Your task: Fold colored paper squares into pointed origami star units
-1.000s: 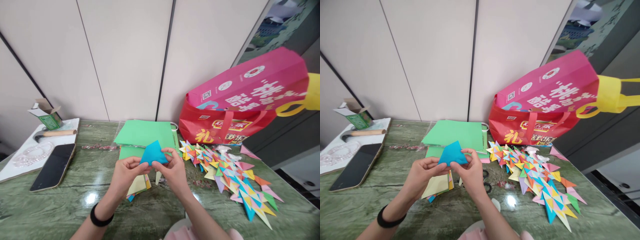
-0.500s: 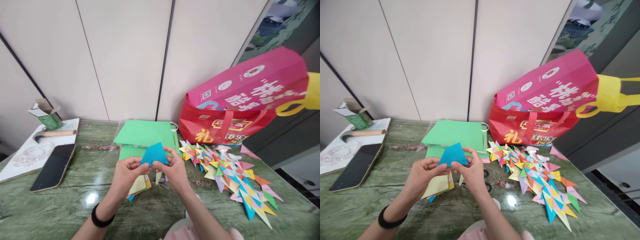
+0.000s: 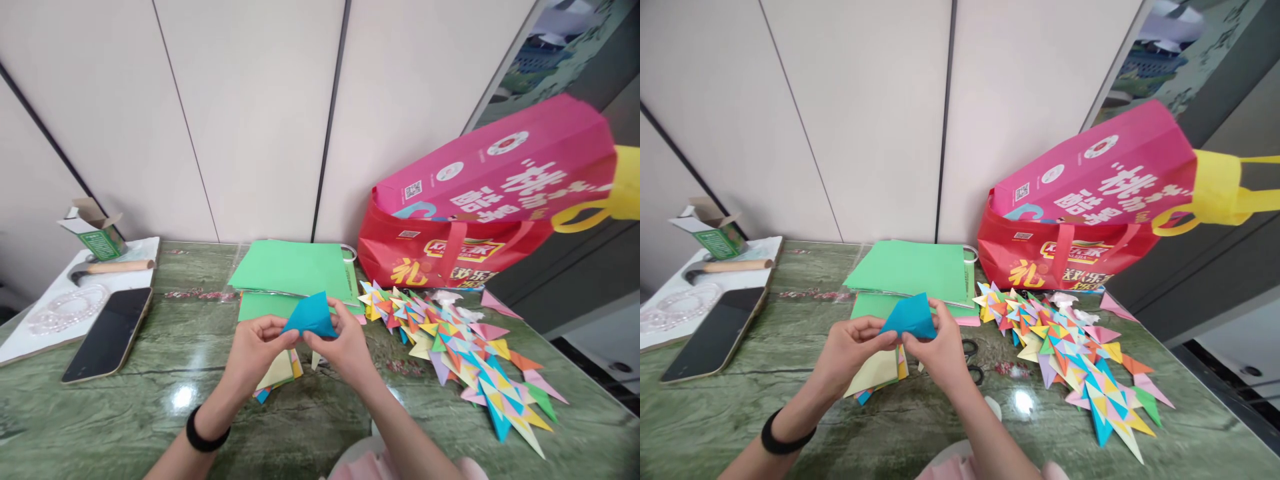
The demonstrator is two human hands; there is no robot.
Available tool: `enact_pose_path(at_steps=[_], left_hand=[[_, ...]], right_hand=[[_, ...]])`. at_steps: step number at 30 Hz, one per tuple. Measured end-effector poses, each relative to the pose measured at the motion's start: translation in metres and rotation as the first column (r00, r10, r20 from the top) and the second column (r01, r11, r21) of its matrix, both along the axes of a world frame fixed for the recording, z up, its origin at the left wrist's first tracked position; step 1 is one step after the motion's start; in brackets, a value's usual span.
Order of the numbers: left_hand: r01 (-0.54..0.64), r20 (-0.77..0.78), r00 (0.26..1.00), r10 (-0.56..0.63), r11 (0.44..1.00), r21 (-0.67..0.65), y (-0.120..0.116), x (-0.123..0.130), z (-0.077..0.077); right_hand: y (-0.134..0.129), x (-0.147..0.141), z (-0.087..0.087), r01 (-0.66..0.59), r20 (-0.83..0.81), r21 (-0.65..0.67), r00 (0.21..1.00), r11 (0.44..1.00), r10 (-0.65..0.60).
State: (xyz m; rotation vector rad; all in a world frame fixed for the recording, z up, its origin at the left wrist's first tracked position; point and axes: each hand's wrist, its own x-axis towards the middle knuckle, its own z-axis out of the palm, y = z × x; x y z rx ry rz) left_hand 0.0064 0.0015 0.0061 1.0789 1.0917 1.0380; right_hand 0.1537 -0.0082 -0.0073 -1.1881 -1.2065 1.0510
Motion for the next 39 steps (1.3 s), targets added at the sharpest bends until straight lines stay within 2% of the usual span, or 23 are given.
enact_pose_path(at_steps=[7, 11, 20, 26, 32, 36, 39], left_hand=[[0.018, 0.08, 0.997, -0.015, 0.999, -0.041, 0.002, -0.004, 0.004], [0.0, 0.098, 0.995, 0.007, 0.998, -0.07, 0.004, -0.006, 0.006], [0.019, 0.035, 0.999, -0.016, 0.996, -0.087, 0.008, -0.013, 0.007], [-0.031, 0.01, 0.999, 0.032, 0.997, -0.066, 0.012, -0.022, 0.009], [-0.032, 0.015, 0.999, 0.033, 0.997, -0.076, 0.016, -0.028, 0.01], [-0.063, -0.031, 0.998, 0.062, 0.997, -0.033, 0.019, -0.035, 0.011], [0.026, -0.133, 0.991, -0.032, 0.998, -0.048, 0.018, -0.034, 0.012]], right_hand=[[0.003, 0.002, -0.004, -0.095, -0.146, -0.03, 0.985, 0.995, 0.09], [0.004, 0.002, -0.003, -0.101, -0.223, -0.047, 0.971, 0.994, 0.088], [0.004, 0.001, -0.002, -0.088, -0.235, -0.024, 0.969, 0.996, 0.08], [0.007, 0.004, -0.005, -0.003, -0.264, -0.021, 0.964, 1.0, -0.003], [0.008, 0.007, -0.008, -0.002, -0.221, -0.018, 0.975, 1.0, -0.002], [0.012, 0.012, -0.01, 0.118, -0.163, 0.037, 0.98, 0.992, -0.111], [0.013, 0.014, -0.009, 0.191, -0.116, 0.118, 0.977, 0.974, -0.178]])
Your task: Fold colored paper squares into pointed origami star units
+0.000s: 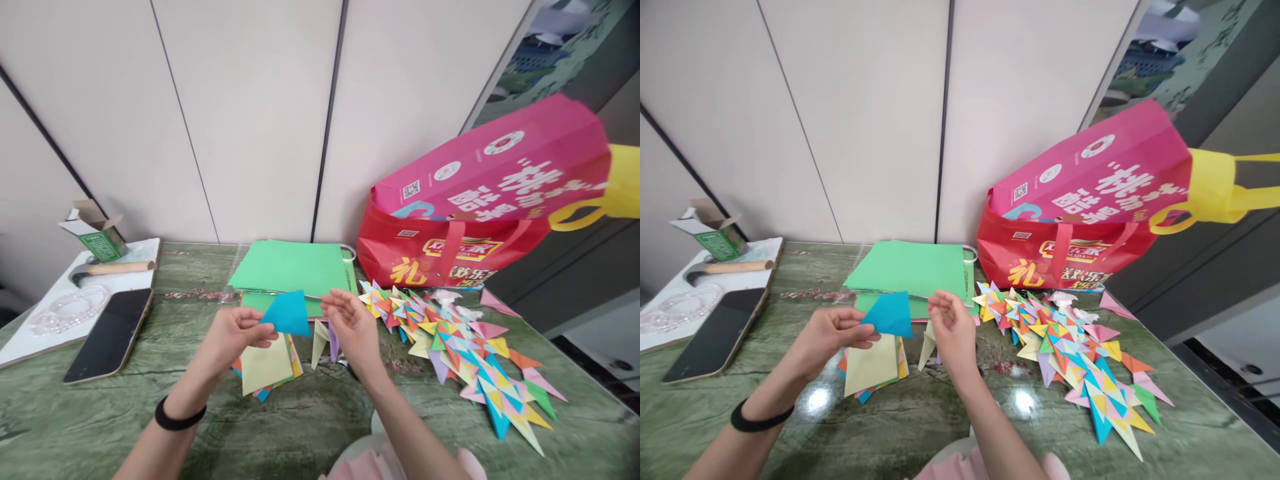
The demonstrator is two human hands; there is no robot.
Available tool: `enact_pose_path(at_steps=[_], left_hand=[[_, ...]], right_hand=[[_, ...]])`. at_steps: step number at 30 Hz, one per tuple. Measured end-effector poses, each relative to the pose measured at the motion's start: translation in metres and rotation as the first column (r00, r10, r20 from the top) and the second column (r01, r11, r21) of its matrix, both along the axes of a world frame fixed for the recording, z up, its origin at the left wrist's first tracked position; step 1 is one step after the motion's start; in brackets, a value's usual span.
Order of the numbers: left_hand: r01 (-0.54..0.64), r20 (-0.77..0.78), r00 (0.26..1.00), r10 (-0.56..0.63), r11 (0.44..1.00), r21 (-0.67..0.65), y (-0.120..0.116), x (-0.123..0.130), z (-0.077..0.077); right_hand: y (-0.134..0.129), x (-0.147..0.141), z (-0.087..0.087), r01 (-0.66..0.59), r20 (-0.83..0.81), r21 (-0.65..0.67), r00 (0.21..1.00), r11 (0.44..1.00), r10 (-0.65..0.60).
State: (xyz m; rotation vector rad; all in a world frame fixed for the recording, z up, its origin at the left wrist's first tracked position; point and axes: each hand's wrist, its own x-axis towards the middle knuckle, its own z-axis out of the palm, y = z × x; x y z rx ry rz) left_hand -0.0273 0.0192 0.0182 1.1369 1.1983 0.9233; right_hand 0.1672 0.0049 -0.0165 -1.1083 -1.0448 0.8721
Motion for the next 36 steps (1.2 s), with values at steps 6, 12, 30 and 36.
enact_pose_path(at_steps=[6, 12, 30, 36], left_hand=[[0.289, -0.176, 0.943, -0.281, 0.957, 0.019, -0.01, 0.016, -0.003], [0.202, -0.12, 0.973, -0.195, 0.978, 0.044, -0.01, 0.019, -0.001], [0.033, 0.127, 0.991, -0.039, 0.998, 0.044, -0.006, 0.031, -0.015], [0.027, 0.125, 0.991, -0.041, 0.993, 0.114, -0.006, 0.036, -0.011]], right_hand=[[-0.008, -0.006, 0.005, -0.188, 0.254, 0.054, 0.952, 0.981, 0.168], [-0.01, -0.01, 0.001, -0.263, 0.297, -0.018, 0.92, 0.965, 0.257], [-0.007, -0.016, 0.002, -0.129, 0.28, 0.103, 0.955, 0.986, 0.095], [-0.002, -0.018, -0.003, -0.065, 0.362, 0.206, 0.932, 0.976, -0.014]])
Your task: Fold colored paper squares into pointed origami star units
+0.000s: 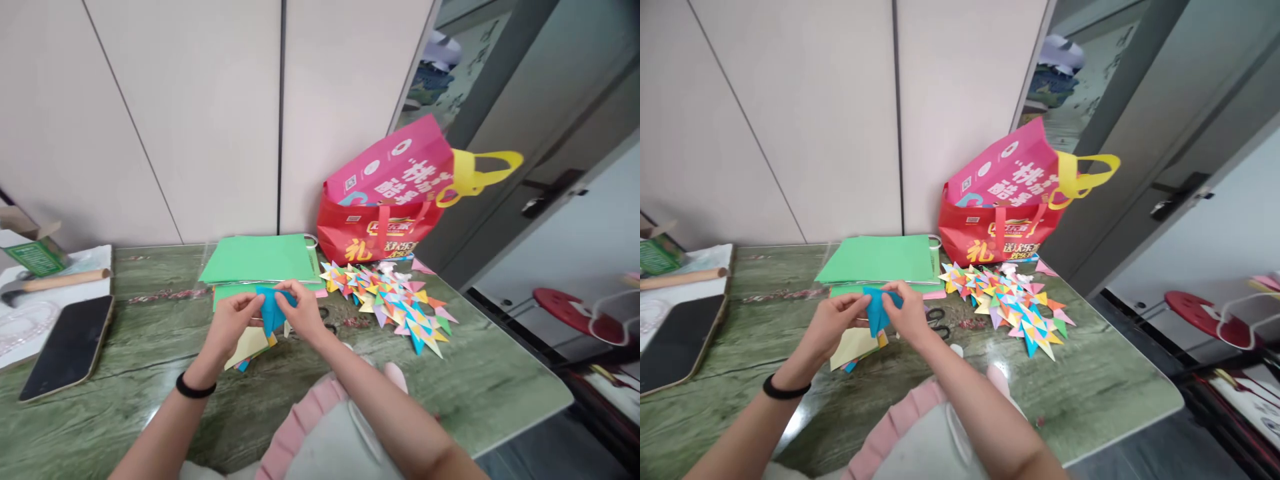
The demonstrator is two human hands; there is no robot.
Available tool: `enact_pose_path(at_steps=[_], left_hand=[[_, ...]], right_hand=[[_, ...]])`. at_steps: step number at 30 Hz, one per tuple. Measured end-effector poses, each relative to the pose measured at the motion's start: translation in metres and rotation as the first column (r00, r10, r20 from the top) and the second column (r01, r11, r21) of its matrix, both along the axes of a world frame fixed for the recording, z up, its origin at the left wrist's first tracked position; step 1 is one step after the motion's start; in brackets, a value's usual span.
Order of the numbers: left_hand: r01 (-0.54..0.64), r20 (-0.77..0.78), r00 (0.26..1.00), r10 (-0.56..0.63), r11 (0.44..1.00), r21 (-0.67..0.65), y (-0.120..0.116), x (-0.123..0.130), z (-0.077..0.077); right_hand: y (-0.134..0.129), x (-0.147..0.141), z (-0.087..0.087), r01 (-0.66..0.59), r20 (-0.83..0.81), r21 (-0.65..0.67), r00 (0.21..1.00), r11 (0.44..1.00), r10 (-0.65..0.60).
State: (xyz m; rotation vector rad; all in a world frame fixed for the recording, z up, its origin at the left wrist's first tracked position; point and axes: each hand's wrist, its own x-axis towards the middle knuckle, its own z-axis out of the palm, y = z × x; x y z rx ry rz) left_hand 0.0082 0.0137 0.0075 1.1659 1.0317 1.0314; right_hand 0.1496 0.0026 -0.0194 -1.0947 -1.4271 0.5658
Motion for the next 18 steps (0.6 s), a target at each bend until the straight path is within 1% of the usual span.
enact_pose_path(at_steps=[2, 4, 7, 9, 10, 13, 15, 18], left_hand=[[-0.011, -0.007, 1.0, 0.012, 1.0, 0.028, 0.0009, 0.0001, -0.001], [-0.03, -0.009, 0.999, 0.03, 0.999, 0.041, 0.003, -0.0002, -0.003], [-0.073, -0.023, 0.997, 0.075, 0.994, 0.084, 0.0073, 0.0002, -0.0058], [-0.094, -0.041, 0.994, 0.1, 0.987, 0.131, 0.0094, 0.0009, -0.0064], [-0.099, -0.045, 0.993, 0.107, 0.984, 0.145, 0.0098, 0.0013, -0.0062], [-0.07, -0.052, 0.996, 0.078, 0.988, 0.137, 0.0092, 0.002, -0.0049], [-0.037, -0.064, 0.997, 0.045, 0.992, 0.121, 0.0084, 0.002, -0.0044], [-0.038, -0.077, 0.996, 0.049, 0.991, 0.13, 0.009, 0.0011, -0.0056]], right_hand=[[0.0008, -0.0017, -0.0029, 0.011, 0.024, 0.044, 1.0, 0.999, -0.013], [0.0008, -0.0039, -0.0057, -0.027, 0.037, 0.066, 0.999, 0.997, 0.025], [-0.0008, -0.0073, -0.0076, -0.049, 0.043, 0.038, 0.998, 0.998, 0.047], [-0.0025, -0.0088, -0.0072, -0.042, 0.032, 0.024, 0.999, 0.999, 0.041], [-0.0032, -0.0091, -0.0068, -0.026, 0.036, 0.039, 0.999, 0.999, 0.025], [-0.0036, -0.0083, -0.0068, 0.033, 0.047, 0.083, 0.998, 0.996, -0.037], [-0.0024, -0.0071, -0.0078, 0.061, 0.039, 0.085, 0.997, 0.995, -0.064], [-0.0013, -0.0067, -0.0081, 0.053, 0.016, 0.079, 0.998, 0.995, -0.054]])
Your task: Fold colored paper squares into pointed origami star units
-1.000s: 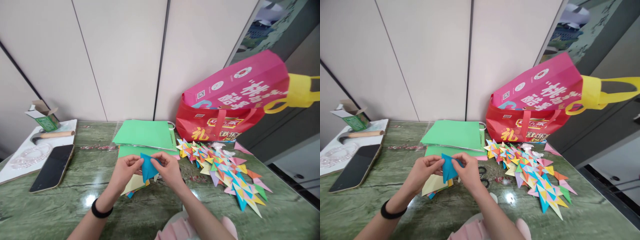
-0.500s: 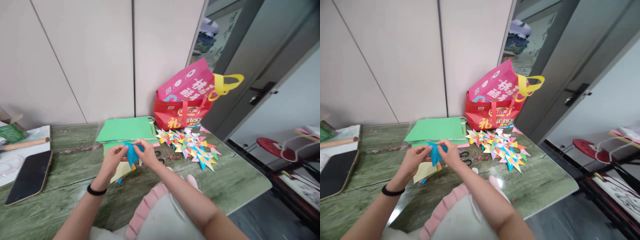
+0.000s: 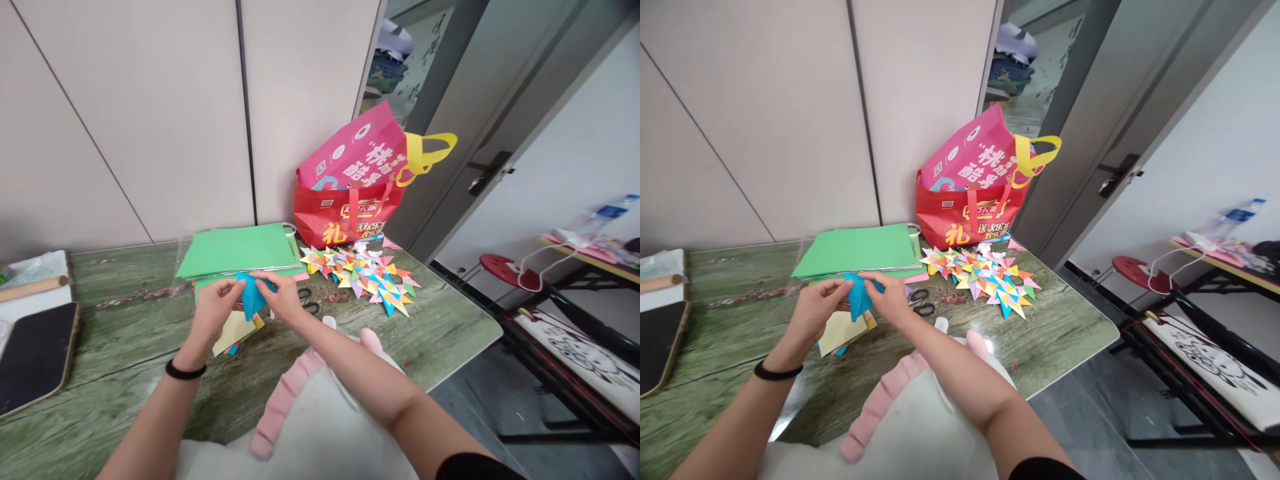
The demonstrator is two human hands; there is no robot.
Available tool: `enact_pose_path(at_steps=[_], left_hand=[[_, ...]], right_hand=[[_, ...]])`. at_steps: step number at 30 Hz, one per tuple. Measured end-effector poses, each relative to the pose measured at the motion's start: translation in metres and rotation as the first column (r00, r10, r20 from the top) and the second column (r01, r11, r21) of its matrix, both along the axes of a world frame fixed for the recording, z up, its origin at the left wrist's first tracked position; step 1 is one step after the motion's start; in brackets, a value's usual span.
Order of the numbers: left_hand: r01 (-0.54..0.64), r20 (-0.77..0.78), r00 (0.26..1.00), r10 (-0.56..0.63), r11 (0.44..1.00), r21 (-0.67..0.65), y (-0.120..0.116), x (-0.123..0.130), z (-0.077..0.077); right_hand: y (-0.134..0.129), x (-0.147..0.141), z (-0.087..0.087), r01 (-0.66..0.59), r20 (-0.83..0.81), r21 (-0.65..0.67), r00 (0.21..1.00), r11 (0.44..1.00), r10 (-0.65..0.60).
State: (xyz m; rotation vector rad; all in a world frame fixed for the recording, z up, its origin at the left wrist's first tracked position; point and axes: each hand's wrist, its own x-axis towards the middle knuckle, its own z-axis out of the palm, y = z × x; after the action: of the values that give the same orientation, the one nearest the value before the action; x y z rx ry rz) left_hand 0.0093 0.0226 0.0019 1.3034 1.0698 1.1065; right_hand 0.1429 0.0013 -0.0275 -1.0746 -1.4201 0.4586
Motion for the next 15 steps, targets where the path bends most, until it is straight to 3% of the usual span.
enact_pose_path(at_steps=[4, 8, 11, 15], left_hand=[[-0.029, -0.052, 0.998, 0.032, 0.997, 0.067, 0.002, -0.003, -0.001], [-0.025, -0.207, 0.976, 0.067, 0.98, 0.199, -0.002, -0.008, 0.005], [0.032, -0.259, 0.966, 0.02, 0.981, 0.193, -0.006, -0.01, 0.01], [0.113, -0.268, 0.96, -0.085, 0.989, 0.092, -0.009, -0.009, 0.009]], right_hand=[[-0.004, -0.004, 0.006, -0.102, -0.008, 0.024, 0.995, 0.994, 0.102], [-0.008, -0.007, 0.012, -0.204, -0.203, -0.035, 0.96, 0.978, 0.193], [-0.006, -0.004, 0.012, -0.35, -0.526, -0.197, 0.826, 0.916, 0.202], [-0.002, 0.003, 0.009, -0.51, -0.689, -0.32, 0.704, 0.798, 0.174]])
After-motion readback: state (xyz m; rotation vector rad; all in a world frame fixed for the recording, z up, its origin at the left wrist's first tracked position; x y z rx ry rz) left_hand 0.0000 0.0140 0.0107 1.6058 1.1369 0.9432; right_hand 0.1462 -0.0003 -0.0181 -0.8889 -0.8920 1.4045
